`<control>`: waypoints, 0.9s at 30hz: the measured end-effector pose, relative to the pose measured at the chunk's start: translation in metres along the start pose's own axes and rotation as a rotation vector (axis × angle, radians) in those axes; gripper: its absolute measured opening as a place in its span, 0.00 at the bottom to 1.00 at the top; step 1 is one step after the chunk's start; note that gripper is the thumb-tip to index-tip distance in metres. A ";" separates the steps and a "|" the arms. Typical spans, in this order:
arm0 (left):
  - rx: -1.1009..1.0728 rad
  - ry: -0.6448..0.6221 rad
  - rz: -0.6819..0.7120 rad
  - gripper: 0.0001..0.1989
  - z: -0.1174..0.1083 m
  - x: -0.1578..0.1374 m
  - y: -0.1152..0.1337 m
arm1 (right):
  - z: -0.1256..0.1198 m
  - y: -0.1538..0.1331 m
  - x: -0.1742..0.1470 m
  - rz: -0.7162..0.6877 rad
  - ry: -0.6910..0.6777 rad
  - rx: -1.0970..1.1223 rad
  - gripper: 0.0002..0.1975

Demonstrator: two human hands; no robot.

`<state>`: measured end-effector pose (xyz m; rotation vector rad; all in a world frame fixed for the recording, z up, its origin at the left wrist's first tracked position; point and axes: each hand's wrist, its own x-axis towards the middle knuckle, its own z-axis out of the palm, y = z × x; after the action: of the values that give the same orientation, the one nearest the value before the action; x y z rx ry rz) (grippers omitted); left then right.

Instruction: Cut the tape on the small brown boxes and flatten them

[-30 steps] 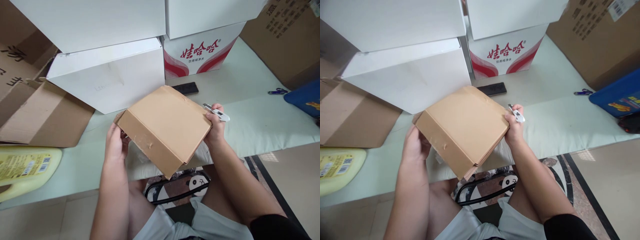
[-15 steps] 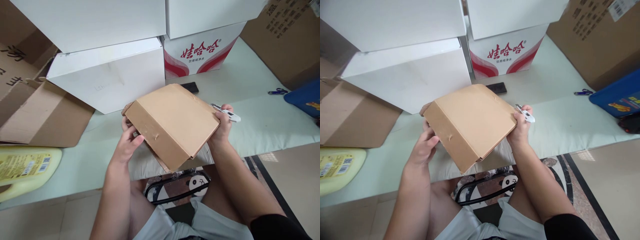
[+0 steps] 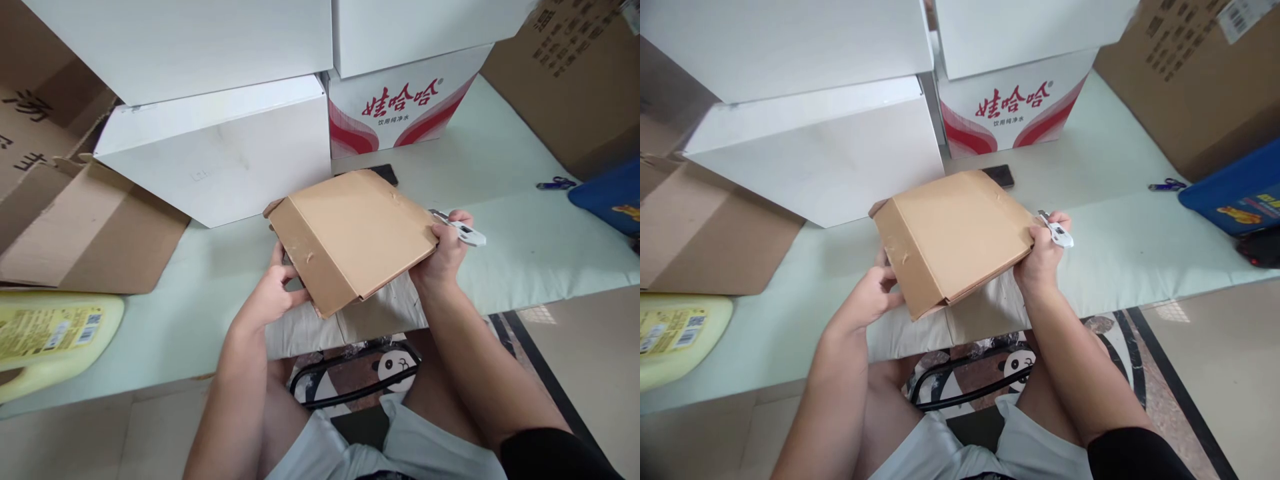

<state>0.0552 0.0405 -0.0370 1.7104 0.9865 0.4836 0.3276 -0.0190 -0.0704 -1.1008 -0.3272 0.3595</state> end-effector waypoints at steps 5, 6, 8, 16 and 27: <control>-0.148 0.013 -0.061 0.23 0.006 0.001 0.003 | 0.000 -0.001 0.000 0.022 0.001 0.014 0.20; -0.181 0.025 -0.073 0.24 0.006 0.001 0.004 | 0.000 -0.001 0.000 0.026 -0.006 0.014 0.20; -0.229 0.042 -0.105 0.25 0.007 0.002 0.005 | -0.001 -0.001 0.001 0.023 -0.020 0.009 0.20; -0.282 -0.008 -0.134 0.25 0.009 0.000 0.006 | -0.004 0.001 0.002 0.012 -0.064 -0.006 0.19; -0.187 -0.254 -0.023 0.13 0.005 -0.002 0.011 | 0.004 -0.009 -0.004 0.077 -0.027 0.076 0.20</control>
<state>0.0615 0.0345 -0.0288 1.5466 0.7534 0.3224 0.3236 -0.0209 -0.0609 -1.0371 -0.2929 0.4519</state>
